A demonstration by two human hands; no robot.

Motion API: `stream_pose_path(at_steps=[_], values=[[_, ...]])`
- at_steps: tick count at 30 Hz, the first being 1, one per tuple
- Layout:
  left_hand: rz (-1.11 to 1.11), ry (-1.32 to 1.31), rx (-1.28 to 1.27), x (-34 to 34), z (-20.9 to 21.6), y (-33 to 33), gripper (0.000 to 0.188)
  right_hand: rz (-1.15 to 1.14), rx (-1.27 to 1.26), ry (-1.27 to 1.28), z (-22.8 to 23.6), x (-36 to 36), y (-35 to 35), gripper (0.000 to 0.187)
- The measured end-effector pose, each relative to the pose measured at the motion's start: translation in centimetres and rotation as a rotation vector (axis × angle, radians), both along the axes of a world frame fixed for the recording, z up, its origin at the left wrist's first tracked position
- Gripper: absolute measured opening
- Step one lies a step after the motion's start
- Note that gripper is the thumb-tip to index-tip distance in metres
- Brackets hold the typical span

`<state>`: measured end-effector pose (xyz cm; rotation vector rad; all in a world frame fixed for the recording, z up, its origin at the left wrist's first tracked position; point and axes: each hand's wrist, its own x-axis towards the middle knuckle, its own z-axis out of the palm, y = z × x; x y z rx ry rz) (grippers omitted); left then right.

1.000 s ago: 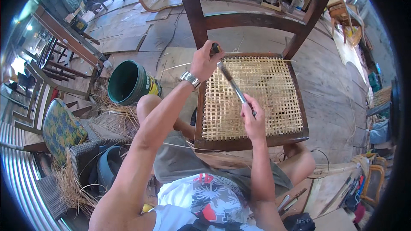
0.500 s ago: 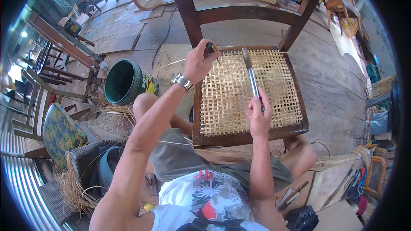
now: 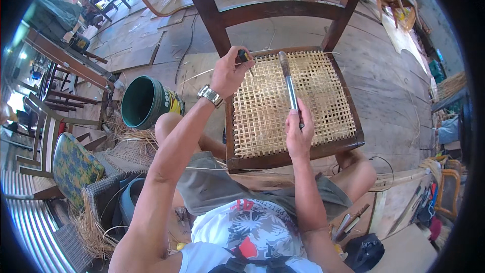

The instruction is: Weaving a wicker or bamboo seat for a wooden chair using strands of material and a mallet.

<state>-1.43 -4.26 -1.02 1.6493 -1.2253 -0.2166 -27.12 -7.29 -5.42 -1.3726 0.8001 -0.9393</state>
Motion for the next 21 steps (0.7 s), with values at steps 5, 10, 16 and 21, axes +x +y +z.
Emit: stream_pose_path(at_steps=[5, 10, 16, 21], values=[[-0.021, -0.015, 0.018, -0.1, 0.3, 0.4, 0.026, 0.151, 0.065, 0.048, -0.6, -1.0, 0.7, 0.044], [0.004, -0.030, 0.091, -0.6, -0.2, 0.1, 0.024, 0.009, 0.088, 0.023, 0.3, -0.7, 0.1, 0.043], [0.025, 0.015, 0.012, -1.4, 1.5, 2.4, 0.023, 0.211, 0.023, 0.092, 0.2, -3.7, 1.3, 0.042], [-0.006, 0.014, -0.022, -2.0, 0.2, 3.5, 0.023, 0.372, 0.078, 0.142, 1.5, -5.2, 4.5, 0.042]])
